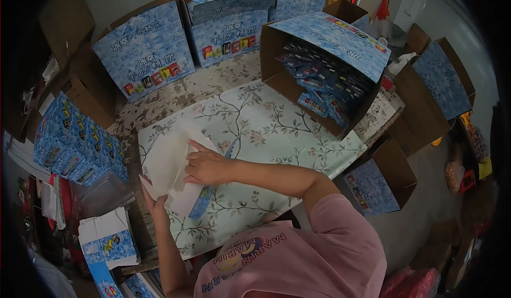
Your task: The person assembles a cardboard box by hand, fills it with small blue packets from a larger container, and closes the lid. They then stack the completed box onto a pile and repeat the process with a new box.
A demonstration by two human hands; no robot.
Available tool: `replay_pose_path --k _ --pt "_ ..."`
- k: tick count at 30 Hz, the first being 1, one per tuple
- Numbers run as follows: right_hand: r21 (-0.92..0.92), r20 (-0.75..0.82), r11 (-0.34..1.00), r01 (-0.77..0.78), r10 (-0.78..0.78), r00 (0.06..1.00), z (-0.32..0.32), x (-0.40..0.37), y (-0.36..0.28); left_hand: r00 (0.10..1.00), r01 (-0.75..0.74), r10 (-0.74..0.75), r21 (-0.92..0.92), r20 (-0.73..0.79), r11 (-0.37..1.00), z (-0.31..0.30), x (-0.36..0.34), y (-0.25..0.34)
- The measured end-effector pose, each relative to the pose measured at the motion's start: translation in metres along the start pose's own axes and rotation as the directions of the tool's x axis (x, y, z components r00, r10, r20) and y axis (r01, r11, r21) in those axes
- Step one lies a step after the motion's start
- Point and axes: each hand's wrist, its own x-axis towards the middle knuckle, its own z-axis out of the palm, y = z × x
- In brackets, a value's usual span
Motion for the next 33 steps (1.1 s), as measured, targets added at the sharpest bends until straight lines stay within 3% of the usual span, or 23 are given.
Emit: replay_pose_path --k 1,5,7,8,10,12,13,14,16,17,19,20,21,22,23,24,25,27,31,33 --pt "0.088 0.161 0.996 0.000 -0.014 0.987 0.001 0.002 0.002 0.996 0.085 -0.085 -0.113 0.006 0.990 -0.001 0.001 0.001" --pt "0.081 0.299 0.984 -0.157 0.126 0.946 0.011 0.007 -0.018 0.921 0.372 -0.374 -0.537 0.111 0.757 0.003 0.015 0.005" --pt "-0.072 0.303 0.956 -0.284 0.292 0.907 0.040 -0.003 -0.003 0.954 0.288 -0.298 -0.386 0.036 0.876 0.016 0.010 0.000" --pt "-0.026 0.357 0.946 -0.323 0.311 0.881 0.056 -0.014 0.008 0.930 0.352 -0.367 -0.297 0.005 0.888 0.012 0.008 -0.011" --pt "-0.076 0.596 0.842 -0.535 0.469 0.652 0.073 -0.032 0.015 0.976 0.163 -0.158 0.024 -0.149 0.986 0.022 -0.003 -0.033" --pt "-0.092 0.652 0.828 -0.553 0.470 0.596 0.045 -0.021 0.006 0.999 -0.019 0.002 0.471 0.036 0.882 0.027 -0.007 -0.027" --pt "0.017 0.413 0.901 -0.434 0.389 0.823 0.031 -0.025 0.001 1.000 0.016 -0.020 0.484 0.003 0.875 0.027 -0.010 -0.031" --pt "0.075 0.114 0.955 -0.286 0.277 0.954 0.015 -0.029 0.001 0.999 -0.010 0.027 0.470 -0.028 0.883 0.029 -0.008 -0.039" --pt "0.107 -0.215 0.939 -0.326 0.342 0.915 -0.026 -0.046 -0.002 0.995 -0.040 0.078 0.449 -0.066 0.893 0.027 -0.008 -0.044" --pt "0.110 -0.210 0.939 -0.325 0.342 0.916 -0.032 -0.055 0.001 0.996 -0.024 0.058 0.423 -0.067 0.906 0.026 -0.009 -0.045" --pt "0.252 -0.202 0.723 -0.643 0.689 0.696 -0.037 -0.073 0.008 0.998 -0.014 0.038 0.392 -0.054 0.920 0.030 -0.007 -0.046" --pt "0.231 -0.055 0.778 -0.584 0.609 0.791 -0.032 -0.082 0.012 0.997 -0.025 0.051 0.427 -0.051 0.904 0.031 -0.007 -0.046" --pt "0.228 -0.060 0.777 -0.587 0.613 0.788 -0.027 -0.089 0.012 0.997 -0.038 0.068 0.462 -0.048 0.886 0.033 -0.006 -0.045" --pt "0.060 0.207 0.872 -0.486 0.465 0.861 -0.023 -0.089 0.008 0.997 -0.039 0.069 0.462 -0.047 0.886 0.037 -0.005 -0.039" --pt "-0.057 0.482 0.944 -0.324 0.311 0.819 -0.018 -0.092 0.004 0.992 -0.100 0.125 0.617 0.003 0.780 0.042 -0.005 -0.032" --pt "-0.146 0.528 0.939 -0.312 0.341 0.778 -0.008 -0.095 0.011 0.984 -0.154 0.165 0.751 0.061 0.642 0.044 -0.008 -0.027" --pt "-0.131 0.534 0.941 -0.311 0.331 0.777 -0.007 -0.089 0.014 0.986 -0.141 0.157 0.758 0.051 0.637 0.044 -0.008 -0.029" --pt "-0.202 0.763 0.923 -0.328 0.358 0.538 -0.012 -0.066 0.021 0.976 -0.197 0.189 0.823 0.111 0.533 0.044 -0.002 -0.034" --pt "-0.131 0.775 0.913 -0.385 0.337 0.535 -0.002 -0.018 0.021 0.994 -0.104 0.062 0.876 0.085 0.471 0.049 0.000 -0.019" --pt "0.264 0.660 0.602 -0.754 0.457 0.596 0.011 0.017 0.008 0.994 -0.091 -0.013 0.916 0.105 0.392 0.048 0.000 -0.019"
